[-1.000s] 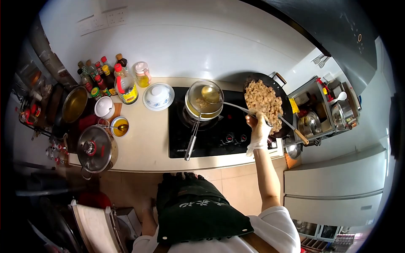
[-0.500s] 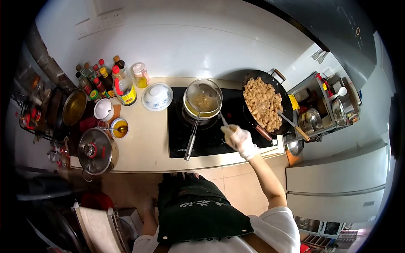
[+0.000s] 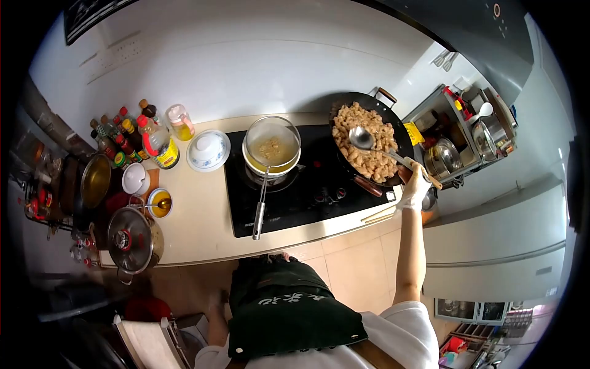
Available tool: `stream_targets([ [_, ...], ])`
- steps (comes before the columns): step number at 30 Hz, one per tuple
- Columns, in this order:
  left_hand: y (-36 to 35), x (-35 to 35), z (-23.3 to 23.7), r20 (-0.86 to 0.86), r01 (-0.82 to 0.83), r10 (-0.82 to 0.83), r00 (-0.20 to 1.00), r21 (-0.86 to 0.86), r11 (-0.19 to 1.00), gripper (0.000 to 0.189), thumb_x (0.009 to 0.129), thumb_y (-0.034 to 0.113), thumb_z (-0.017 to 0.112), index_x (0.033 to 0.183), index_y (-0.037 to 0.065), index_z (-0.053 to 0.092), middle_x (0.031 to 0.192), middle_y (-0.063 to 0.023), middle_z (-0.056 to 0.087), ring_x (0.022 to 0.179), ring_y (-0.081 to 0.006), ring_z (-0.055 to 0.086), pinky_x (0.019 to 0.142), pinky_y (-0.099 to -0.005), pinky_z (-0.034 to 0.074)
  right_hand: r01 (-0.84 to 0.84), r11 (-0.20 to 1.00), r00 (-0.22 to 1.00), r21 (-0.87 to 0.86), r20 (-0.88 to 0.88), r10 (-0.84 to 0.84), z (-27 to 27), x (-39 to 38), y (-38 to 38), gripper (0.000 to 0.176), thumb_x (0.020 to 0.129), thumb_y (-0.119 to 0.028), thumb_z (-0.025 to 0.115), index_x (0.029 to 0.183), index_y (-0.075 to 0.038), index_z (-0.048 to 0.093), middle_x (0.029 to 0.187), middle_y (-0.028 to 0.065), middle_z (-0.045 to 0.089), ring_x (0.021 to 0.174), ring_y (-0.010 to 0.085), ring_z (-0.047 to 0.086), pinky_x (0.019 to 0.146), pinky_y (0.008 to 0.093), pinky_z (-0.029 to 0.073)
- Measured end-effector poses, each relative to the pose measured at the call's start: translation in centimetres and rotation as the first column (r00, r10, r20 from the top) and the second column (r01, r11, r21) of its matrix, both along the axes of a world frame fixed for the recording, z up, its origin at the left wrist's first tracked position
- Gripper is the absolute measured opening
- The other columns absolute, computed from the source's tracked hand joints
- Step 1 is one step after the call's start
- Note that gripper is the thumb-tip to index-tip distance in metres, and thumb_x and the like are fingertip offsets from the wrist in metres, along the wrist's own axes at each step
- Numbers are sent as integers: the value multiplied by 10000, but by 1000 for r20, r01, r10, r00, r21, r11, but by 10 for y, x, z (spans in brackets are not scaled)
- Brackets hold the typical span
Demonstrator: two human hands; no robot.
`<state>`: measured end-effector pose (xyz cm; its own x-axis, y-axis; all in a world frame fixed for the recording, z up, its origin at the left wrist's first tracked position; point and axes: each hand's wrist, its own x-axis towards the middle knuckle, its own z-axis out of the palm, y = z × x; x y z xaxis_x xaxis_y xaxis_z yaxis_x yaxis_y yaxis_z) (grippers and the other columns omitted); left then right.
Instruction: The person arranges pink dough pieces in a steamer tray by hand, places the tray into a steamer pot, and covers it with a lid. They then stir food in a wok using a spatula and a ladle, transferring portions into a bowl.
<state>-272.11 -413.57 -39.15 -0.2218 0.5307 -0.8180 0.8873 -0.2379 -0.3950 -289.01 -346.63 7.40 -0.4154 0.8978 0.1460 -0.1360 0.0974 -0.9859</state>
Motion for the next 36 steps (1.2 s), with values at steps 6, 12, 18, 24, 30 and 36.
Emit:
stream_targets([
  [6, 24, -5, 10, 143, -300, 312, 939, -95, 949, 406, 963, 251, 520, 1357, 155, 515, 1346, -27, 524, 1200, -196, 503, 902, -321, 469, 99, 974, 993, -205, 87, -83, -35, -4, 67, 169, 871, -92, 569, 915, 53, 644, 761, 173, 698, 583, 225, 693, 534, 269, 588],
  [12, 40, -23, 66, 251, -464, 460, 852, -47, 884, 366, 975, 233, 500, 1333, 173, 545, 1338, -28, 547, 1172, -205, 547, 872, -338, 500, 111, 949, 988, -294, 132, -75, -35, -11, 72, 192, 877, -103, 571, 924, 62, 657, 770, 163, 697, 578, 208, 683, 533, 261, 589],
  [18, 36, -16, 15, 309, -712, 673, 672, 20, 702, 281, 958, 197, 517, 1211, 151, 630, 1226, -65, 623, 1088, -236, 610, 829, -372, 528, 107, 965, 991, -240, 109, -83, -54, -13, 80, 207, 846, -99, 597, 875, 98, 652, 708, 162, 689, 531, 208, 674, 496, 276, 588],
  [24, 34, -11, 0, 367, -813, 734, 572, 134, 566, 249, 942, 188, 542, 1154, 136, 662, 1195, -94, 642, 1066, -251, 627, 821, -404, 538, 148, 971, 988, -185, 82, -135, -79, -9, 86, 180, 873, -106, 576, 902, 43, 672, 756, 144, 701, 579, 196, 684, 523, 264, 586],
  [30, 29, -17, 4, 343, -683, 627, 699, 61, 728, 279, 951, 201, 537, 1208, 138, 622, 1255, -80, 603, 1113, -248, 601, 853, -389, 529, 148, 965, 988, -218, 69, -136, -63, -4, 50, 159, 851, -103, 597, 891, 12, 700, 790, 120, 705, 577, 172, 668, 516, 247, 564],
  [36, 26, -24, 19, 392, -761, 703, 593, -11, 649, 300, 957, 198, 535, 1251, 161, 586, 1288, -31, 575, 1131, -203, 581, 861, -339, 523, 134, 969, 989, -206, -35, -144, -66, 5, 25, 142, 874, -122, 614, 936, -4, 664, 779, 107, 695, 586, 153, 669, 552, 241, 571],
])
